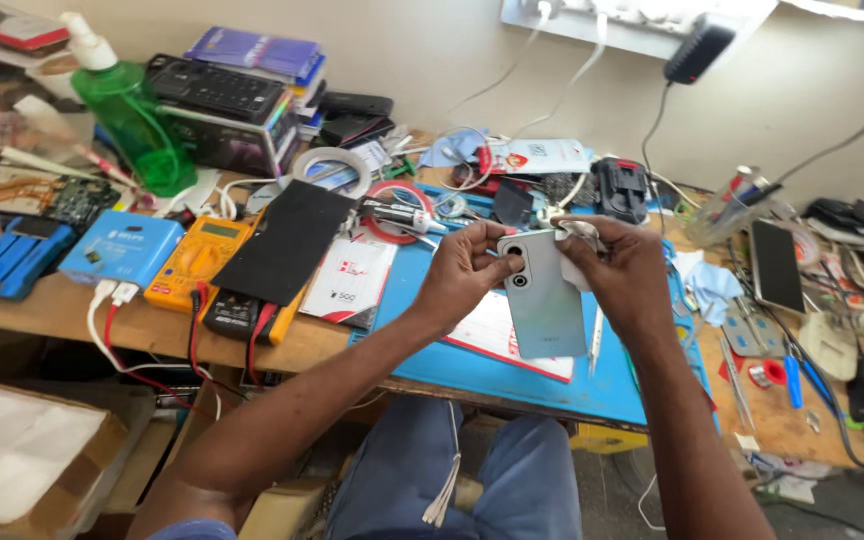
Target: The person handles a disassembled smartphone, applies adhesive to the internal frame, and wipes the back cover with a cloth. They connect a charging cable to test the screen, then disconnect it and continue cleaning the back cover.
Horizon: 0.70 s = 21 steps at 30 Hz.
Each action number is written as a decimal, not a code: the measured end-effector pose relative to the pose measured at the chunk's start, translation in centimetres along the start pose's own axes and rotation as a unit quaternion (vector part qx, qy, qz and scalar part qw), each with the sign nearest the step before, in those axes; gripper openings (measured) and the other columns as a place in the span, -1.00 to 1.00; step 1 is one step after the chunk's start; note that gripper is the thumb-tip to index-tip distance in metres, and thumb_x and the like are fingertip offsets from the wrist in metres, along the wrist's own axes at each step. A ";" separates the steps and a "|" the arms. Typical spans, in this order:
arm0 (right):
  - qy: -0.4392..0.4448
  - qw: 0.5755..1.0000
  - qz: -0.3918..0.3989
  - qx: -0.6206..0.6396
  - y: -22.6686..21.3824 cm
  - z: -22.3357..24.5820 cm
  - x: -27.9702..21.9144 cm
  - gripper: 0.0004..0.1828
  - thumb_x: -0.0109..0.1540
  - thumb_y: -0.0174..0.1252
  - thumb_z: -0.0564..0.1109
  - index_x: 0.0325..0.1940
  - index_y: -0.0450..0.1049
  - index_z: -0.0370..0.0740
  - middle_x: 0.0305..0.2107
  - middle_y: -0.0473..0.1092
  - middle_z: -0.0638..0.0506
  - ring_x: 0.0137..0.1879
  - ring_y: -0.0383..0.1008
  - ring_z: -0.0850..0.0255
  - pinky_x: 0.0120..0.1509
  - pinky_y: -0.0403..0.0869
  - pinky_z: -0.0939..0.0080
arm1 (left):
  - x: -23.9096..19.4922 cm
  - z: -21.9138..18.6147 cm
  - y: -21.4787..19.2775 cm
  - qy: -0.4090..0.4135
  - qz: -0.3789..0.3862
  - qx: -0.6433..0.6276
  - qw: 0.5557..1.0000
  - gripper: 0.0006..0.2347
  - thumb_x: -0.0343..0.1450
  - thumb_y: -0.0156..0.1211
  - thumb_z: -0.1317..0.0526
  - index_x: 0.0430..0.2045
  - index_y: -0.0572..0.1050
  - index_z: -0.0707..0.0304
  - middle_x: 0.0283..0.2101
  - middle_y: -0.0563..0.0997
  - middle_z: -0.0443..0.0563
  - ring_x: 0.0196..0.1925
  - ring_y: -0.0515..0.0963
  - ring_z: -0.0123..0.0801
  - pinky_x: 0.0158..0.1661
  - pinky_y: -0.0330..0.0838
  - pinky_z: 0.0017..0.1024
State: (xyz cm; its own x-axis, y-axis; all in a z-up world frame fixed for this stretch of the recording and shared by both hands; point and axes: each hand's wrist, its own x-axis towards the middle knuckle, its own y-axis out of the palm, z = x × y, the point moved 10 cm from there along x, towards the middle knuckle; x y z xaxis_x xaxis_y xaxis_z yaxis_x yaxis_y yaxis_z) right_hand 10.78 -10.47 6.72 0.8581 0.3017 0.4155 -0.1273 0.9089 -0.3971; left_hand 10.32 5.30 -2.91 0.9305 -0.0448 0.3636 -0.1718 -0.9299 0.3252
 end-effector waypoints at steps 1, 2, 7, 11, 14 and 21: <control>0.015 1.000 -0.006 -0.008 -0.8 -0.3 -0.3 -0.81 0.19 0.33 -0.08 -0.19 0.59 -0.22 -0.42 0.54 0.20 -0.34 0.45 0.53 -0.28 0.42 0.46 | -0.1 -0.6 0.6 0.011 0.011 0.037 0.999 -0.77 0.40 0.33 0.37 -0.12 0.48 0.42 -0.23 0.68 0.01 -0.22 0.68 -0.51 -0.23 0.61 -0.54; 0.026 0.999 -0.012 -0.015 -1.5 -0.5 -0.2 -0.83 0.18 0.34 -0.09 -0.26 0.59 -0.22 -0.47 0.53 0.20 -0.37 0.45 0.52 -0.31 0.41 0.45 | 0.2 -1.3 1.1 0.026 0.023 0.076 0.996 -0.78 0.41 0.33 0.37 -0.11 0.49 0.42 -0.23 0.68 0.01 -0.23 0.68 -0.52 -0.24 0.59 -0.55; 0.006 0.990 -0.017 -0.141 -1.9 0.0 0.4 -0.60 0.10 0.53 -0.10 -0.48 0.39 -0.31 -0.60 0.31 0.11 -0.45 0.23 0.43 -0.41 0.23 0.33 | 0.2 -3.0 3.4 0.068 0.058 0.171 0.981 -0.79 0.40 0.35 0.38 -0.13 0.50 0.43 -0.22 0.67 0.01 -0.23 0.67 -0.53 -0.22 0.59 -0.52; -0.038 0.991 -0.051 -0.115 -2.7 -0.7 0.3 -0.66 0.08 0.48 -0.11 -0.43 0.40 -0.26 -0.57 0.35 0.16 -0.42 0.27 0.48 -0.41 0.29 0.37 | 0.8 -3.4 3.7 0.099 0.084 0.145 0.981 -0.80 0.44 0.31 0.42 -0.10 0.48 0.39 -0.16 0.64 0.00 -0.19 0.67 -0.51 -0.18 0.59 -0.49; 0.036 0.978 -0.194 0.068 -7.4 -5.1 -1.3 -0.71 0.30 0.41 0.00 -0.27 0.55 -0.29 -0.54 0.36 0.13 -0.50 0.22 0.41 -0.48 0.15 0.32 | 1.4 -2.1 1.7 0.034 0.084 -0.007 0.996 -0.77 0.49 0.24 0.38 0.02 0.45 0.33 -0.11 0.63 0.01 -0.08 0.65 -0.48 -0.06 0.62 -0.42; -0.127 0.846 -0.032 -0.518 -2.1 -7.1 -3.1 -0.01 -0.14 0.44 0.36 0.17 0.54 -0.37 0.06 0.46 -0.46 0.17 0.44 -0.25 0.15 0.45 -0.13 | 1.1 -0.5 -0.3 0.040 0.061 -0.503 0.861 -0.64 0.63 0.05 0.13 0.29 0.23 0.26 -0.18 0.42 0.03 -0.19 0.45 -0.39 -0.19 0.45 -0.44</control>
State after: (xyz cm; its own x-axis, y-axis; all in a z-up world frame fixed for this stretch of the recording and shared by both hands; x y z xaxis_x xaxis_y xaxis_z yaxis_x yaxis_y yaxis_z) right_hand 11.93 -15.35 0.50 0.6954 0.4324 0.5740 0.5324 0.2265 -0.8156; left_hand 11.20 5.67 -2.17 0.8678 -0.0568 0.4937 -0.4967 -0.1325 0.8578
